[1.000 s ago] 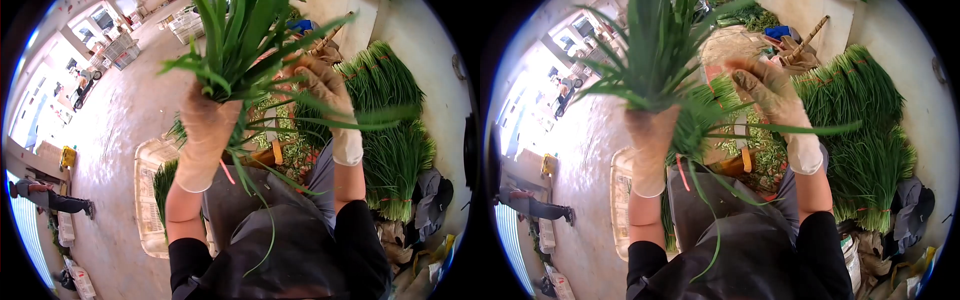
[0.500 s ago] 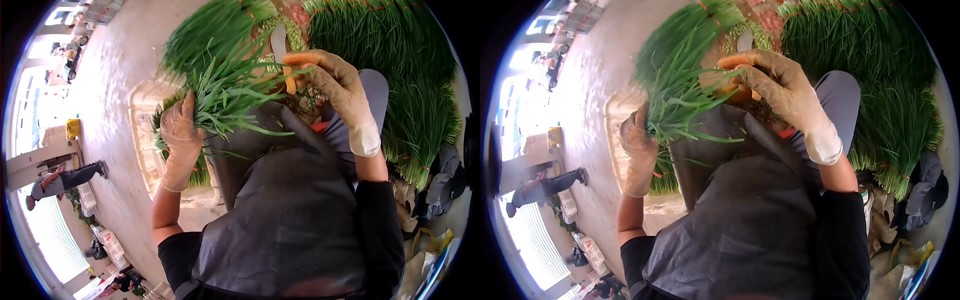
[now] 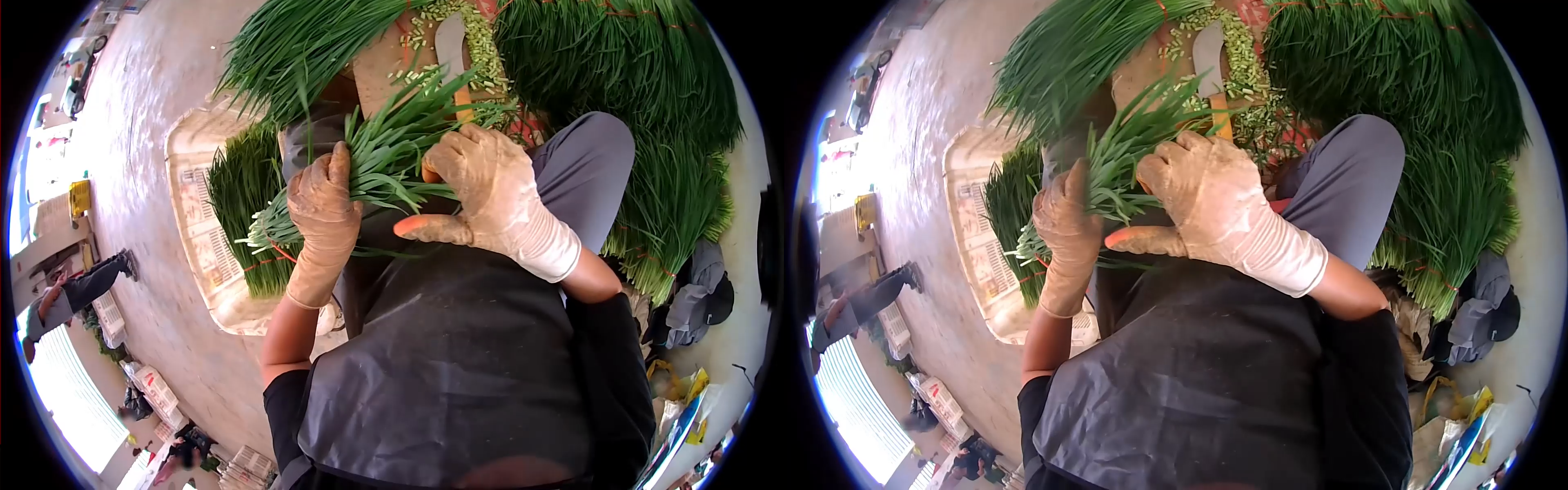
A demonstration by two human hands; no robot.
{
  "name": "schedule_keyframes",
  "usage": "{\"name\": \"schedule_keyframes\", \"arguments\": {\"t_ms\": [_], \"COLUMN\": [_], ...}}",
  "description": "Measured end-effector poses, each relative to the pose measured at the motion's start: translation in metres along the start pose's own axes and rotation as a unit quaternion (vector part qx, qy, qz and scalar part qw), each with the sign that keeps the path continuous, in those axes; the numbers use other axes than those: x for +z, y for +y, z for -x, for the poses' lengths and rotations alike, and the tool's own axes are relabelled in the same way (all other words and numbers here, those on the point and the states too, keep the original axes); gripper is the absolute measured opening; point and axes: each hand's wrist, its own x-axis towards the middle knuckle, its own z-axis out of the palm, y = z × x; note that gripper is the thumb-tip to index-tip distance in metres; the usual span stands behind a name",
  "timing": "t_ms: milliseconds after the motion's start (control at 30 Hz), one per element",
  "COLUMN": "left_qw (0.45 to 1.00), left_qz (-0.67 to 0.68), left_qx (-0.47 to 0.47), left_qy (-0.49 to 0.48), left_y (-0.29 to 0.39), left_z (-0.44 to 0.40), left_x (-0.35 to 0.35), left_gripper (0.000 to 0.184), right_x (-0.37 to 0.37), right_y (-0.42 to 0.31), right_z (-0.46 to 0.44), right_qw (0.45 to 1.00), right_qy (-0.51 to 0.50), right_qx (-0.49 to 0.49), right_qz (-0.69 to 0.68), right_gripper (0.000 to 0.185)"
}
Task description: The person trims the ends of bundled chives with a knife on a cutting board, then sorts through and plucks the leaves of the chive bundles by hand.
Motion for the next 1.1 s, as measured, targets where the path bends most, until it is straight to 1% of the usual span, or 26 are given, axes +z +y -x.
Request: {"name": "schedule_keyframes", "arguments": {"t_ms": [133, 167, 200, 233, 267, 300, 333, 367, 400, 433, 467, 500, 533, 567, 633, 667, 733, 767, 800, 867, 900, 933, 1000, 1033, 1067, 1100], "left_qw": [1.0, 1.0, 1.0, 1.0, 1.0, 1.0, 1.0, 1.0, 1.0, 1.0, 1.0, 1.0, 1.0, 1.0, 1.0, 1.0, 1.0, 1.0, 1.0, 0.999, 0.999, 0.999, 0.999, 1.0, 1.0, 1.0], "left_qz": [0.013, 0.012, 0.011, 0.012, 0.011, 0.01, 0.01, 0.008, 0.006, 0.005, 0.002, -0.001, -0.002, 0.001, 0.005, 0.009, 0.014, 0.02, 0.025, 0.014, 0.007, 0.005, 0.0, 0.01, 0.011, 0.006], "left_qx": [0.0, 0.002, 0.002, 0.003, 0.001, -0.001, 0.001, -0.005, -0.014, -0.012, -0.011, -0.013, -0.014, -0.013, -0.01, -0.009, -0.007, -0.009, -0.011, -0.026, -0.036, -0.036, -0.027, -0.016, -0.014, -0.005], "left_qy": [-0.009, -0.01, -0.01, -0.011, -0.015, -0.02, -0.024, -0.025, -0.026, -0.028, -0.024, -0.018, -0.02, -0.02, -0.019, -0.021, -0.024, -0.015, -0.005, -0.016, -0.032, -0.033, -0.026, -0.009, -0.01, -0.009], "left_y": [0.003, 0.003, 0.003, 0.002, 0.002, 0.001, 0.002, 0.002, 0.003, 0.004, 0.004, 0.005, 0.006, 0.007, 0.007, 0.004, 0.003, 0.003, 0.002, 0.005, 0.007, 0.007, 0.007, 0.006, 0.005, 0.002], "left_z": [0.0, 0.001, 0.001, 0.0, 0.0, 0.001, 0.002, 0.001, 0.001, 0.001, 0.001, 0.0, 0.0, -0.001, -0.001, -0.001, -0.001, 0.0, 0.0, -0.004, -0.002, -0.001, -0.002, -0.003, -0.002, 0.0], "left_x": [-0.002, -0.001, 0.0, 0.0, 0.001, 0.0, -0.001, -0.002, -0.003, -0.004, -0.003, -0.001, -0.001, 0.0, 0.002, 0.005, 0.007, 0.007, 0.006, 0.0, -0.003, -0.004, 0.0, 0.001, 0.004, 0.008], "left_gripper": [0.073, 0.073, 0.073, 0.073, 0.073, 0.072, 0.072, 0.072, 0.071, 0.071, 0.07, 0.069, 0.069, 0.068, 0.066, 0.066, 0.066, 0.066, 0.067, 0.067, 0.068, 0.068, 0.068, 0.067, 0.067, 0.073], "right_x": [0.023, 0.025, 0.024, 0.016, -0.013, -0.017, -0.038, -0.037, -0.034, -0.034, -0.034, -0.037, -0.041, -0.038, -0.033, -0.017, 0.019, 0.018, 0.009, -0.021, -0.029, -0.029, -0.025, -0.009, -0.001, 0.011], "right_y": [0.004, 0.007, 0.009, 0.007, 0.006, 0.025, 0.018, 0.034, 0.048, 0.044, 0.035, 0.027, 0.017, 0.012, -0.014, -0.018, -0.009, -0.007, -0.003, 0.009, 0.005, 0.002, -0.002, -0.004, -0.012, -0.015], "right_z": [-0.01, -0.009, -0.007, -0.002, 0.003, 0.012, 0.017, 0.018, 0.017, 0.018, 0.02, 0.023, 0.029, 0.03, 0.022, 0.014, 0.002, 0.003, 0.007, 0.013, 0.016, 0.018, 0.019, 0.023, 0.018, 0.013], "right_qw": [0.998, 0.99, 0.955, 0.884, 0.836, 0.837, 0.796, 0.878, 0.936, 0.935, 0.979, 0.998, 0.983, 0.99, 0.999, 0.999, 0.994, 0.994, 0.994, 0.919, 0.955, 0.954, 0.996, 0.999, 0.999, 0.999], "right_qy": [-0.024, -0.002, 0.021, 0.085, 0.047, 0.064, 0.093, 0.011, -0.073, -0.072, -0.019, 0.032, 0.05, 0.076, 0.012, 0.018, 0.06, 0.037, 0.037, 0.085, 0.099, 0.099, -0.036, -0.004, -0.025, 0.013], "right_qx": [-0.044, -0.046, -0.047, -0.025, 0.126, 0.156, 0.234, 0.204, 0.168, 0.169, 0.115, 0.056, 0.072, -0.006, -0.03, -0.018, -0.083, -0.047, -0.047, -0.052, -0.012, -0.012, -0.012, -0.009, 0.026, 0.019], "right_qz": [0.032, -0.132, -0.293, -0.459, -0.532, -0.52, -0.55, -0.432, -0.301, -0.303, -0.168, -0.027, -0.16, -0.12, -0.025, -0.022, 0.029, -0.09, -0.09, -0.381, -0.28, -0.282, -0.077, -0.041, -0.011, -0.034], "right_gripper": [0.03, 0.026, 0.023, 0.019, 0.017, 0.021, 0.022, 0.022, 0.023, 0.023, 0.022, 0.022, 0.027, 0.036, 0.043, 0.038, 0.03, 0.024, 0.024, 0.023, 0.032, 0.032, 0.035, 0.043, 0.042, 0.039]}}
